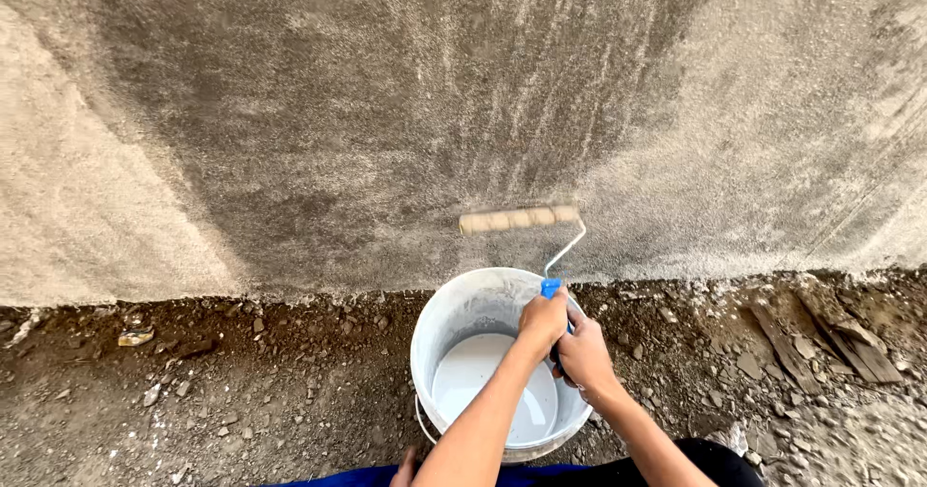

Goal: The person paints an exterior concrete parapet wall white using a paint roller. They dip the roller into a bucket of white paint and roll it across the wall surface, working along the wall and reloading the roller repeatedly.

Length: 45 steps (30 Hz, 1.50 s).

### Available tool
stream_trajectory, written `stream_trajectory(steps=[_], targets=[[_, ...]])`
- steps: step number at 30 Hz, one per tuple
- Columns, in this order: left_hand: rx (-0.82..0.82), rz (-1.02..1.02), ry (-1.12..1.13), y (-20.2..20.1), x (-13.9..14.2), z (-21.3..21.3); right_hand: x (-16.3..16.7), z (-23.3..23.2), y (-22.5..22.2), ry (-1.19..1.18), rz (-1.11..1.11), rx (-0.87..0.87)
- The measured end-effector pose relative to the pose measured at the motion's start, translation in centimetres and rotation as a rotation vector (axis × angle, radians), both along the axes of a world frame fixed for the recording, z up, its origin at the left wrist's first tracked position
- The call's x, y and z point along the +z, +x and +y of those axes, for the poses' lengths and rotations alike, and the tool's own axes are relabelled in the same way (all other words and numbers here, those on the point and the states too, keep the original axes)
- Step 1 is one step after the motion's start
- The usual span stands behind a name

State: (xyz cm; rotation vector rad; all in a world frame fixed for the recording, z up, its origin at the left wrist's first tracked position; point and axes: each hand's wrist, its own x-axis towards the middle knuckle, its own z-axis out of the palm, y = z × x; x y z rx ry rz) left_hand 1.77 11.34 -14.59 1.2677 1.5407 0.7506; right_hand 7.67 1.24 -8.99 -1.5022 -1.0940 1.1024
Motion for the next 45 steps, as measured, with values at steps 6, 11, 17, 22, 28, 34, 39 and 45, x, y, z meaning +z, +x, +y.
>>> stream_trajectory(steps=[6, 11, 17, 22, 28, 34, 39, 45], targets=[[0.028, -0.014, 0.008, -1.3, 2.5, -2.1, 0.0, -0.3, -0.7, 0.014, 0.041, -0.048], [0.102, -0.311, 0.018, -3.6, 2.5, -2.9, 0.1, 0.5, -2.4, 0.037, 0.211, -0.046], [0.089, -0.720, -0.133, -6.6, -3.0, -0.1, -1.9, 1.6, -6.2, 0.070, 0.239, -0.033], [0.106, -0.863, -0.244, -8.3, -5.2, 0.8, -3.1, 2.7, -7.0, 0.184, 0.243, 0.003], [0.130, -0.812, -0.366, -9.5, -2.4, -0.7, -4.3, 3.4, -6.6, 0.080, 0.412, 0.004], [0.115, -0.896, -0.351, -10.8, -2.3, -2.8, -6.9, 2.1, -7.4, 0.278, 0.090, -0.065], [0.056, -0.818, -0.367, -12.0, -6.4, -1.8, -8.1, 0.1, -9.2, 0.443, -0.141, -0.093], [0.057, -0.593, -0.274, -15.3, -11.3, -2.5, -9.1, -2.0, -10.5, 0.008, 0.131, -0.009]])
